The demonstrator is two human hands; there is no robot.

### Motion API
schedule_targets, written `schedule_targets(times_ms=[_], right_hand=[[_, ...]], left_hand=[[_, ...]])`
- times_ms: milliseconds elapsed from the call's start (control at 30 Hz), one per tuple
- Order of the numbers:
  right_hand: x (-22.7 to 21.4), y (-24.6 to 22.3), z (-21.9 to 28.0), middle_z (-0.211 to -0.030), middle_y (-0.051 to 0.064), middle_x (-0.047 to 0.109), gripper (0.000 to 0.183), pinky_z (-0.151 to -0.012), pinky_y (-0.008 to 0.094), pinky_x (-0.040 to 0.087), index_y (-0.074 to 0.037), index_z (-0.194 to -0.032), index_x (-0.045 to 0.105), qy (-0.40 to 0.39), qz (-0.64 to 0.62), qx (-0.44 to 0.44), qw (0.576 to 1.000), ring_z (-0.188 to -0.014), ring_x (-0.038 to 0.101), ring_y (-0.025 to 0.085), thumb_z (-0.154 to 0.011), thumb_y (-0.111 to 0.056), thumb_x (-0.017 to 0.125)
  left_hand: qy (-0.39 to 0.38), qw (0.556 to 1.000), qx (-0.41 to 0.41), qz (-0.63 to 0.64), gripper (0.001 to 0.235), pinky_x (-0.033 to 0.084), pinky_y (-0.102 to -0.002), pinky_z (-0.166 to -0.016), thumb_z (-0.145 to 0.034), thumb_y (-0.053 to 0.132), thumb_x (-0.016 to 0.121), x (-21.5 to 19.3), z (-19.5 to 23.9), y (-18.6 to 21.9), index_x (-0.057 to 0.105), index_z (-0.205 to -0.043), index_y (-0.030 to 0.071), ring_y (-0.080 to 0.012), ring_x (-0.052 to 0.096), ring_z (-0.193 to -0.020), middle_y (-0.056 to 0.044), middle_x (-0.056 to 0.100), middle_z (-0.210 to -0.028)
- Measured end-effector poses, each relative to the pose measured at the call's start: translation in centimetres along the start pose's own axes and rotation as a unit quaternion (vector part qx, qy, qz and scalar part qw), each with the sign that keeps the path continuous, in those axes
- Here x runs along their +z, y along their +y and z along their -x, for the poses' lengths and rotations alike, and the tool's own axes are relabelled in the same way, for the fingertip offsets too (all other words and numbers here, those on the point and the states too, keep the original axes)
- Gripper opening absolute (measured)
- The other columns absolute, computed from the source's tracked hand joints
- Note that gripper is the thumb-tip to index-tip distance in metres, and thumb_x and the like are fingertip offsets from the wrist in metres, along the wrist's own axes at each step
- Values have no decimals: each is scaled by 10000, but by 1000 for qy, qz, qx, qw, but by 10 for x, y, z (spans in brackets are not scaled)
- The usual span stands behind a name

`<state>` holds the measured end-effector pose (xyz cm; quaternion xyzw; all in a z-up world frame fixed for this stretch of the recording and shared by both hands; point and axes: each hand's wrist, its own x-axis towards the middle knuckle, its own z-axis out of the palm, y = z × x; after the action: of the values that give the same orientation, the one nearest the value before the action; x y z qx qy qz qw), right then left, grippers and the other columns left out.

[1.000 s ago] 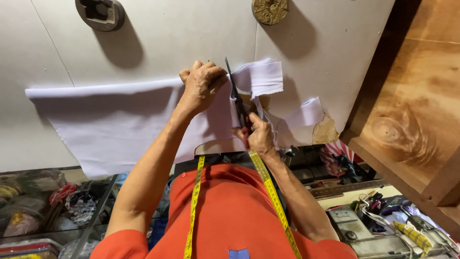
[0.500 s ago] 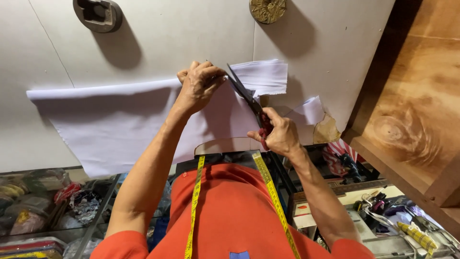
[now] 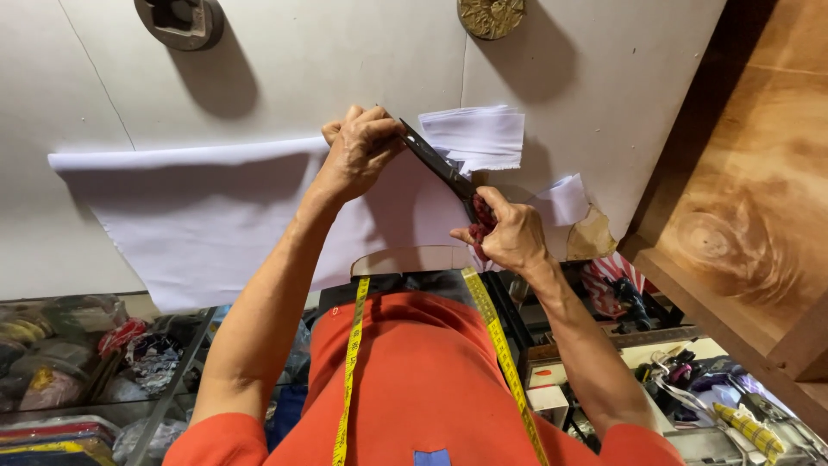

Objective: Cutting fabric with scissors following a paper pattern, marking the fabric with a pencil, and organizing the pieces.

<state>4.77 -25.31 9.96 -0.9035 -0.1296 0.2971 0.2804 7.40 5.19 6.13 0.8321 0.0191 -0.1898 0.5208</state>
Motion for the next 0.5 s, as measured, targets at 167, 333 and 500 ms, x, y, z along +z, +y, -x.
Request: schedule_targets(times_ms=[167, 333, 500], right_hand=[[9, 8, 1, -572, 141, 647, 621, -635, 457, 547, -227, -1120, 634, 1, -4, 7, 1000, -645, 711, 387, -683, -587, 890], [16, 22, 18, -658, 84, 696, 521, -614, 353, 540, -211, -1100, 685, -47, -170, 64, 982, -645, 653, 241, -670, -383, 924], [-36, -18, 25, -445, 121, 567, 253, -260, 262, 450, -3, -911, 569, -174, -560, 88, 806, -340, 588, 179, -861, -124, 784]], left_hand=[[9, 1000, 4, 0, 27, 256, -368, -901, -983, 294, 707, 0, 0, 0, 693, -964, 281, -140, 495, -956, 86, 579, -938], [12, 1000, 4, 11, 55, 249, -371, -891, -1005, 314, 694, -2, 1, 5, 709, -1002, 261, -150, 504, -960, 66, 596, -951], [14, 999, 14, 26, 85, 241, -375, -888, -1009, 318, 700, -6, 3, 9, 713, -1020, 235, -154, 509, -959, 55, 611, -957]])
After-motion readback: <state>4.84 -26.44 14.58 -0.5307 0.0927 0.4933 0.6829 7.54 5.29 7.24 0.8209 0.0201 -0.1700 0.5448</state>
